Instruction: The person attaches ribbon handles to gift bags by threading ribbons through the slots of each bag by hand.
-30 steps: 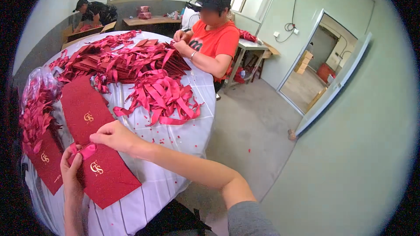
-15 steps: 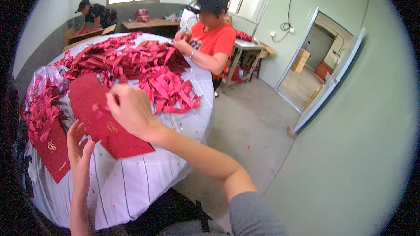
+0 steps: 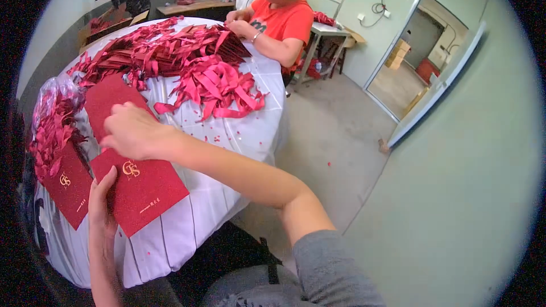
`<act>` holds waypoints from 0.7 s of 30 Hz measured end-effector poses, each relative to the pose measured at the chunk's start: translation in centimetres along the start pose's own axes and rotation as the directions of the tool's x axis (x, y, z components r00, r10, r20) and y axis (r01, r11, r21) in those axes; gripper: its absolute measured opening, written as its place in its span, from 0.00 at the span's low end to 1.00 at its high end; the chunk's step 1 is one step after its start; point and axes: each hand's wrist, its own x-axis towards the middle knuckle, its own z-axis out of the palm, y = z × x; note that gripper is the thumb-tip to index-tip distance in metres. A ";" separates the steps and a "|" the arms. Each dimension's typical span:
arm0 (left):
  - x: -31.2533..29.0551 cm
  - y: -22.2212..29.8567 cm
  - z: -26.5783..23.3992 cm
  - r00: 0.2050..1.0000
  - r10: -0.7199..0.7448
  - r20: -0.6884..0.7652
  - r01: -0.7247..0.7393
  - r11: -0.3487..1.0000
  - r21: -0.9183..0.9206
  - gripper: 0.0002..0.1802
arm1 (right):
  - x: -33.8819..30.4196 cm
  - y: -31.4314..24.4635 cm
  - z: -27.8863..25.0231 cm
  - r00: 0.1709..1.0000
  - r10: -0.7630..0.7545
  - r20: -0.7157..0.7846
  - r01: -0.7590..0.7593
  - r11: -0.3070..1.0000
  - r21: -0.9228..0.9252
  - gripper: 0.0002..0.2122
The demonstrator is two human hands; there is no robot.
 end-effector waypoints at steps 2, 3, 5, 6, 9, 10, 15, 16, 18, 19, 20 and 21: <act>0.3 0.2 0.0 1.000 -0.016 0.004 0.016 1.000 0.003 0.16 | -1.4 1.9 -0.3 1.000 -0.017 -0.003 0.017 1.000 -0.016 0.08; 0.5 0.3 -0.2 1.000 -0.017 0.004 0.017 1.000 0.005 0.16 | -1.9 2.5 -0.4 1.000 -0.003 0.006 0.002 0.999 0.040 0.07; 1.0 0.2 -0.5 0.998 0.066 -0.009 -0.065 0.995 0.076 0.17 | -2.2 2.6 -0.6 0.998 -0.060 -0.035 0.061 0.998 0.028 0.08; 0.6 -0.2 -0.6 0.991 0.129 -0.020 -0.126 0.986 0.109 0.18 | -2.7 2.4 -0.5 0.991 -0.111 -0.073 0.113 0.993 0.019 0.08; 0.5 -0.6 -0.3 0.976 0.216 -0.028 -0.209 0.965 0.161 0.19 | -3.2 1.5 -1.1 0.957 -0.158 -0.241 0.170 0.985 0.029 0.08; 0.3 -0.8 -0.6 0.939 0.336 -0.071 -0.312 0.921 0.233 0.18 | -3.1 0.6 -1.6 0.950 -0.175 -0.259 0.181 0.983 0.002 0.07; 1.6 -1.7 -2.6 0.646 0.763 -0.023 -0.598 0.525 0.606 0.32 | -3.5 -1.0 -2.2 0.926 -0.240 -0.290 0.207 0.968 -0.142 0.06; 1.4 -1.2 -1.9 0.540 0.837 0.092 -0.531 0.254 0.808 0.38 | -3.8 -0.9 -2.1 0.931 -0.250 -0.267 0.195 0.956 -0.219 0.06; 1.0 0.4 -0.9 0.229 0.882 0.411 -0.422 -0.291 0.859 0.40 | -4.0 -1.0 -1.8 0.918 -0.266 -0.295 0.196 0.949 -0.246 0.05; 0.4 1.0 -0.3 0.160 0.851 0.500 -0.343 -0.427 0.837 0.32 | -3.9 -1.2 -1.5 0.900 -0.294 -0.322 0.210 0.940 -0.270 0.05; 0.0 1.4 -0.6 0.224 0.775 0.591 -0.309 -0.519 0.797 0.27 | -3.8 -1.6 -1.4 0.895 -0.310 -0.320 0.226 0.935 -0.273 0.05; -0.4 1.6 -0.9 0.289 0.686 0.668 -0.281 -0.606 0.744 0.23 | -3.8 -1.9 -1.2 0.884 -0.329 -0.333 0.235 0.927 -0.293 0.05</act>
